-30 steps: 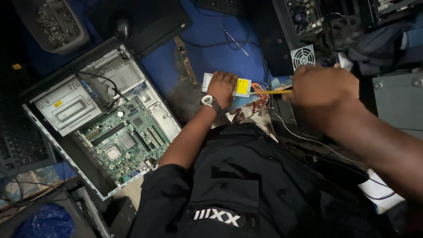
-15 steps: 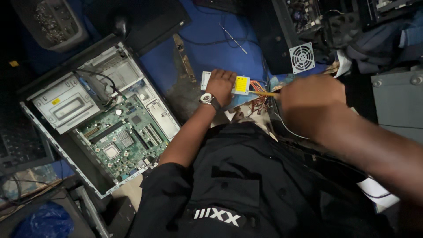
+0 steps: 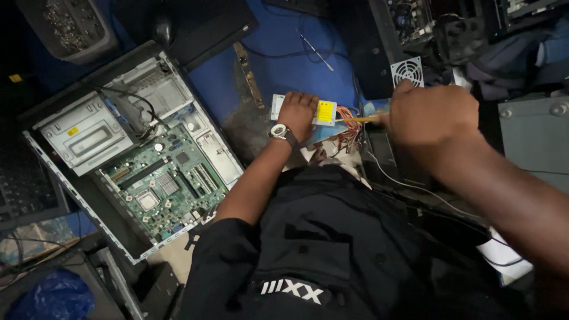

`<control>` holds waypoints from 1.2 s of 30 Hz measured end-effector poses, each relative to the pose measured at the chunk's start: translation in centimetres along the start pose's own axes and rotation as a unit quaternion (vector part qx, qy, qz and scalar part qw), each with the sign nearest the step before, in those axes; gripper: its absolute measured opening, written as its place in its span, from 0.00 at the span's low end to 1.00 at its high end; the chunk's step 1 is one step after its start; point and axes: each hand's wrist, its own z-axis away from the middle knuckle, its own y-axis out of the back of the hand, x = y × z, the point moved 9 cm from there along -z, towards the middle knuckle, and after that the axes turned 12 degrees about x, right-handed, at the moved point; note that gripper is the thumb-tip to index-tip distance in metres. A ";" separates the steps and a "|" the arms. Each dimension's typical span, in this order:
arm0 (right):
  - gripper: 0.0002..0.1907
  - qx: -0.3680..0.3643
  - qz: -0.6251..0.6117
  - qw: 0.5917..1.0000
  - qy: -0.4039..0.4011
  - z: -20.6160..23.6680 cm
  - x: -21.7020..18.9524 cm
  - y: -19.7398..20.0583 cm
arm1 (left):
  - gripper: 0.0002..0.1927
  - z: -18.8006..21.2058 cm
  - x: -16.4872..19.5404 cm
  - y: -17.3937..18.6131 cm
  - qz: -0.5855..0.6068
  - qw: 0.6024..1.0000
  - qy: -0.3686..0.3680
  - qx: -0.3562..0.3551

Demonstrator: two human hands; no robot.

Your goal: The person uses a yellow screwdriver to remove screws from a computer case and a power supply unit. They manipulate internal components and wires while working on the open case.

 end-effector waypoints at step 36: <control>0.07 0.064 -0.017 0.994 0.082 2.1 -0.1 0.0 | 0.34 -0.5 0.5 -0.8 0.013 1.000 -0.002 0.004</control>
